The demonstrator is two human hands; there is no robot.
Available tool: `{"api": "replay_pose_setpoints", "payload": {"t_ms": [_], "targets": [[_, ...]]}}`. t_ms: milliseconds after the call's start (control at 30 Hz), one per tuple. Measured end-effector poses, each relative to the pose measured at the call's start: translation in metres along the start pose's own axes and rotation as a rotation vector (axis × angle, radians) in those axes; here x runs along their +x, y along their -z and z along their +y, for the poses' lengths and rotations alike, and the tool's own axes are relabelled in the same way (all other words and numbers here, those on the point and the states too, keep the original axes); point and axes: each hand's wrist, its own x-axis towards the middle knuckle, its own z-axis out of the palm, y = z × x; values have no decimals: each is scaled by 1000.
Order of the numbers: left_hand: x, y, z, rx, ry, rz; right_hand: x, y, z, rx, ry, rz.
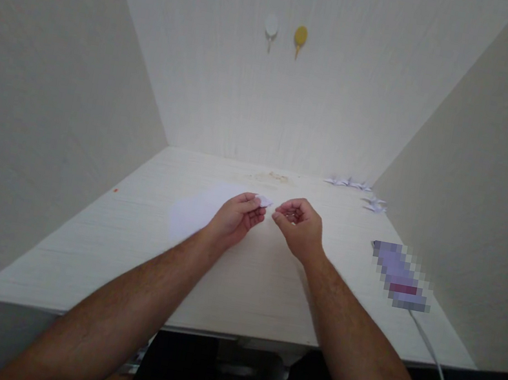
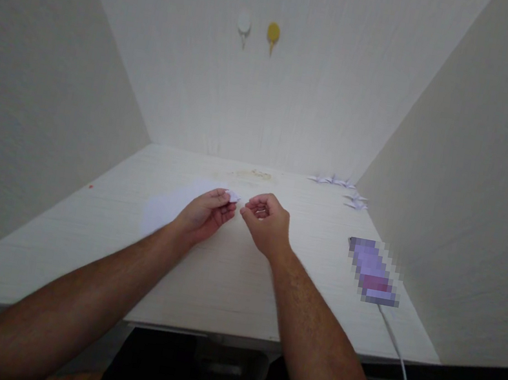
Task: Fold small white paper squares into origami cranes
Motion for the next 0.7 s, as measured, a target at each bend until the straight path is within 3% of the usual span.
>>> {"api": "replay_pose_setpoints", "payload": {"t_ms": [233,433,700], "targets": [[-5,-7,-4,93,49,-63,-4,-1,-2,-184,148,46],[-6,-7,-6,209,23,-103,-3,-1,-2,-86,140,16],[-8,-5,-4,233,39,-209,0,0,-4,222,-65,-100]]}}
